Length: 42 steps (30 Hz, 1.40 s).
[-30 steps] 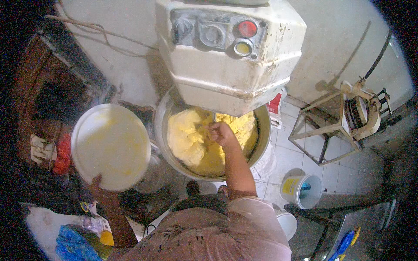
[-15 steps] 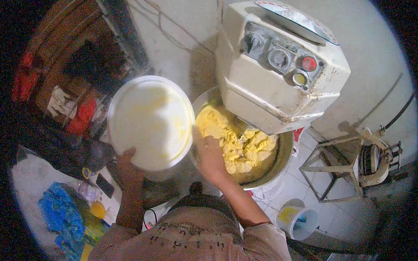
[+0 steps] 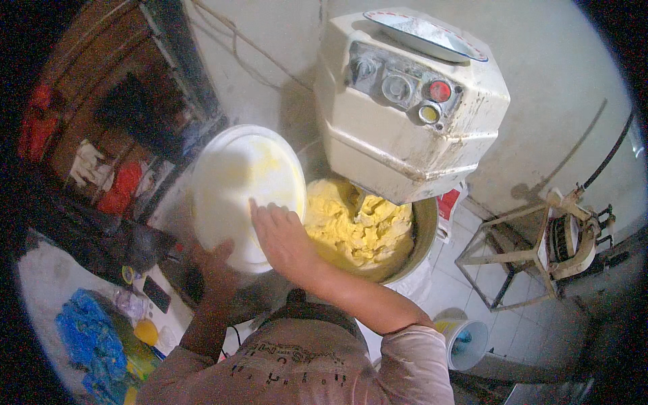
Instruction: The person adds ingredients into an industrial mixer, scrapes the dough by hand to incorporate it, and then portions the dough by hand using a spoon to add a dark filling before placing the balls into a baking tray.
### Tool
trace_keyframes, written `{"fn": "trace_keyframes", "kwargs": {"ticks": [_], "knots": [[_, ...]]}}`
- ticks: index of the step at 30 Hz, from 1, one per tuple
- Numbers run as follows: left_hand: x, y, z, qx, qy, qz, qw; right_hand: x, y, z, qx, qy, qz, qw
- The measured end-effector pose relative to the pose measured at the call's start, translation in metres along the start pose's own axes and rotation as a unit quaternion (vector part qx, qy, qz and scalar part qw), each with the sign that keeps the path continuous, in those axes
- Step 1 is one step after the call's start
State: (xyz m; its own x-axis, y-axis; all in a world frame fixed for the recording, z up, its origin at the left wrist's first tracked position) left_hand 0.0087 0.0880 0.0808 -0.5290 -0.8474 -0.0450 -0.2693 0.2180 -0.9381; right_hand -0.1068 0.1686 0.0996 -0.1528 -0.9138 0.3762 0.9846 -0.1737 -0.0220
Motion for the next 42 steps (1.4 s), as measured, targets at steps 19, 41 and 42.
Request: {"fn": "trace_keyframes", "kwargs": {"ticks": [19, 41, 42], "knots": [[-0.010, -0.003, 0.005, -0.004, -0.037, 0.047, 0.998, 0.014, -0.004, -0.001, -0.044, -0.036, 0.041, 0.998], [-0.002, 0.012, 0.014, 0.036, -0.031, 0.092, 0.995, 0.027, -0.006, 0.002, 0.035, -0.030, 0.050, 0.998], [-0.001, 0.021, 0.021, -0.014, -0.065, 0.090, 0.994, 0.023, -0.007, -0.002, 0.098, -0.016, 0.030, 0.995]]}}
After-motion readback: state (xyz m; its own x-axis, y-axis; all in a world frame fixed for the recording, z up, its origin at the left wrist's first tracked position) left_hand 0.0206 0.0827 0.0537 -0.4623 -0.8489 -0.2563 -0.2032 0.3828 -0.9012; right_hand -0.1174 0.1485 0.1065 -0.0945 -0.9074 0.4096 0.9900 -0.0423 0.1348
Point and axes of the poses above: each hand's wrist, its own x-axis towards the middle knuckle, its own z-axis out of the back of the hand, y = z × x, the point moved 3 cm from there along x, towards the middle knuckle, and after that the axes turned 1 degree about z, right-handed, at the moved point
